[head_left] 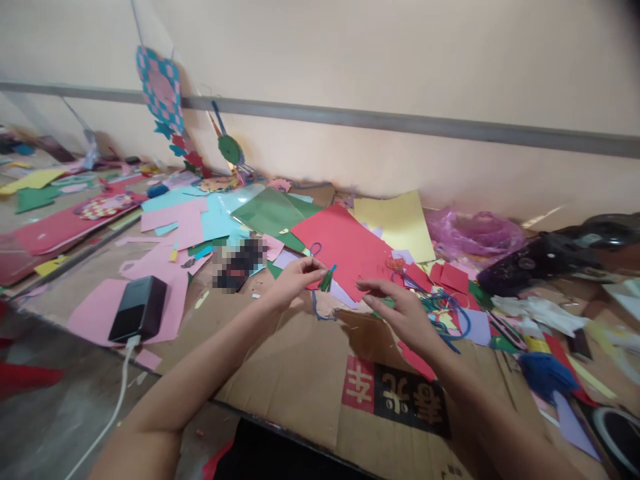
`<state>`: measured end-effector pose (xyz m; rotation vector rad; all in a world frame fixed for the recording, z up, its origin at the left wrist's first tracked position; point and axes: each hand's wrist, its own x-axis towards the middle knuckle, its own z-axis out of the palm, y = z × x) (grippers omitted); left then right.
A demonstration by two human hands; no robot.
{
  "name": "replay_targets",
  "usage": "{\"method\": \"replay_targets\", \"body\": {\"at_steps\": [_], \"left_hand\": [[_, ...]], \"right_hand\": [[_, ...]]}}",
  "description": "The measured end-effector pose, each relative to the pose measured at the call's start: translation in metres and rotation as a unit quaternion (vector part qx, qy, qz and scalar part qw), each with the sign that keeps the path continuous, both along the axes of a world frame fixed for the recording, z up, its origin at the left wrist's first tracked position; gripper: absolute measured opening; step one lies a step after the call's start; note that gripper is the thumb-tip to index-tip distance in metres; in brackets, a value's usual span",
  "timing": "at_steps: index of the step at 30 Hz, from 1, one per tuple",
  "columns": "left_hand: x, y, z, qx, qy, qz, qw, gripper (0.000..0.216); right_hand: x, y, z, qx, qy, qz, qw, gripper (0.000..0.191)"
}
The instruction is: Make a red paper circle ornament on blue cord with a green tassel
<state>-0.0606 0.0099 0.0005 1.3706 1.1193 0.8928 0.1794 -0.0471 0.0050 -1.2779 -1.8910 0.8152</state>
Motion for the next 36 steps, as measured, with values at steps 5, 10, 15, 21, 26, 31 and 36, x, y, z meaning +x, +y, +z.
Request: {"method": "replay_targets", "body": {"at_steps": [5,10,15,21,26,31,36], "left_hand": [[0.030,-0.017,0.007,-0.052,-0.043,-0.076,0.995,0.031],[0.046,-0.015,0.009,-0.043,-0.038,-0.102,0.993,0.035],[0.061,-0.017,0.005,-0.021,-0.033,-0.125,0.991,0.039],[0.078,-0.024,-0.015,-0.059,-0.082,-0.108,0.989,0.039],[0.089,-0.015,-0.022,-0.049,-0.083,-0.085,0.992,0.031],[0.092,-0.009,-0.023,-0.068,-0.070,-0.065,0.993,0.037],[0.092,-0.007,-0.030,-0.044,-0.064,-0.070,0.995,0.041]], "right_hand": [[-0.014,0.014,-0.005,-0.083,0.186,-0.015,0.979,0.034],[-0.008,0.016,-0.003,-0.092,0.214,-0.041,0.972,0.034],[0.003,0.013,-0.002,-0.068,0.189,-0.054,0.978,0.031],[0.010,0.017,-0.012,0.022,0.093,-0.077,0.992,0.028],[0.014,0.020,-0.016,0.055,0.071,-0.116,0.989,0.026],[0.018,0.019,-0.011,0.131,-0.024,-0.125,0.983,0.019],[0.020,0.021,-0.013,0.183,-0.083,-0.103,0.974,0.016]]}}
